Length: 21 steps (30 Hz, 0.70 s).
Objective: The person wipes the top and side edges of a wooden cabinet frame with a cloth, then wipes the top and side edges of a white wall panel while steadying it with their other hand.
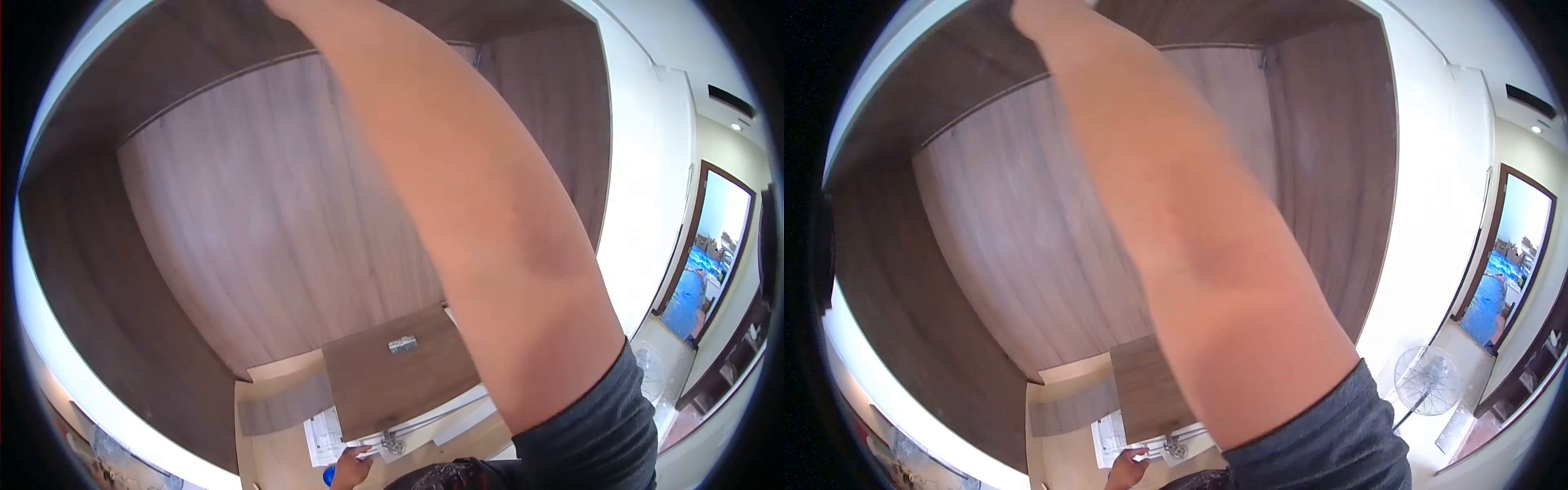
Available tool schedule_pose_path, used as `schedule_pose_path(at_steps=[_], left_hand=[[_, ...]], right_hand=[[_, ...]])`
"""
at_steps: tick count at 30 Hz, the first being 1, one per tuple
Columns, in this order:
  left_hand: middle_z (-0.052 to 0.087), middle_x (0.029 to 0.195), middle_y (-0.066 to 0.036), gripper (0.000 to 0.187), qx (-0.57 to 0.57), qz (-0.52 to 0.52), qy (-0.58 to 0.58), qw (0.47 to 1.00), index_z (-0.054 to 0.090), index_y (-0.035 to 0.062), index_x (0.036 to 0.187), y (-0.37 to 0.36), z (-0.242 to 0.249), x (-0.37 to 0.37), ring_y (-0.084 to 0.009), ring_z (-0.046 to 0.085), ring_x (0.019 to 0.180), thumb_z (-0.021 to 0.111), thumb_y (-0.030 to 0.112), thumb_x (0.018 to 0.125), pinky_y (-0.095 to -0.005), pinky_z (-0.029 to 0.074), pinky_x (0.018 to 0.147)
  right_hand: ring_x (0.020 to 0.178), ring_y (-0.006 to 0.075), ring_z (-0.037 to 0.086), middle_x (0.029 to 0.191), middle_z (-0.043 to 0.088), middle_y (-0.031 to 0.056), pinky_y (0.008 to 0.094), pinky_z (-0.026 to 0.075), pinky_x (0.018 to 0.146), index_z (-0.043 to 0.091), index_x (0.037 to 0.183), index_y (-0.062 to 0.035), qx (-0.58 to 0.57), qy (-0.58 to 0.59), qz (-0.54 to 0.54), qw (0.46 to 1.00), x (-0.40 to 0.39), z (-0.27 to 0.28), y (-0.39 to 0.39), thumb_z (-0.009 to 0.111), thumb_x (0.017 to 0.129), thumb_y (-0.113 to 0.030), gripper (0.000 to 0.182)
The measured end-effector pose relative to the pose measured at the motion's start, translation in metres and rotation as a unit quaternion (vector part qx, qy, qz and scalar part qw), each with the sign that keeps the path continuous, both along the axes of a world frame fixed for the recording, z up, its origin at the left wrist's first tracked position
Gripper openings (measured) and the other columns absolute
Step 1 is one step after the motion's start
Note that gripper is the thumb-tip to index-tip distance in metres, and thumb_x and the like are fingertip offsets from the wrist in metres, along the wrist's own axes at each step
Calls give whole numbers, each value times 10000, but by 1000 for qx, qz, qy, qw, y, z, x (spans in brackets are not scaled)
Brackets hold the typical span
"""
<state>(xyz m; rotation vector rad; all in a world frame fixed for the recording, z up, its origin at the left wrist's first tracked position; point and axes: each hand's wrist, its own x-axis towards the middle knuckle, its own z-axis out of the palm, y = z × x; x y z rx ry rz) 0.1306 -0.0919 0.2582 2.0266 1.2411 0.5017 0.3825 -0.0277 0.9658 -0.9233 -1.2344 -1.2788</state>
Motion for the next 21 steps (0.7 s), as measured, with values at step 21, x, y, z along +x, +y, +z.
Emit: schedule_pose_path(at_steps=[21], left_hand=[[701,1044,-203,364,-10,36,-62,997,623,-2,1195,34,-69,-27,-277,670,904,679,172,880,-374,529,792]], right_hand=[[1064,368,619,1156,638,216,444,523,901,504,1400,-171,-32,104,-269,957,208,-1,-53,586,863,-162,543]])
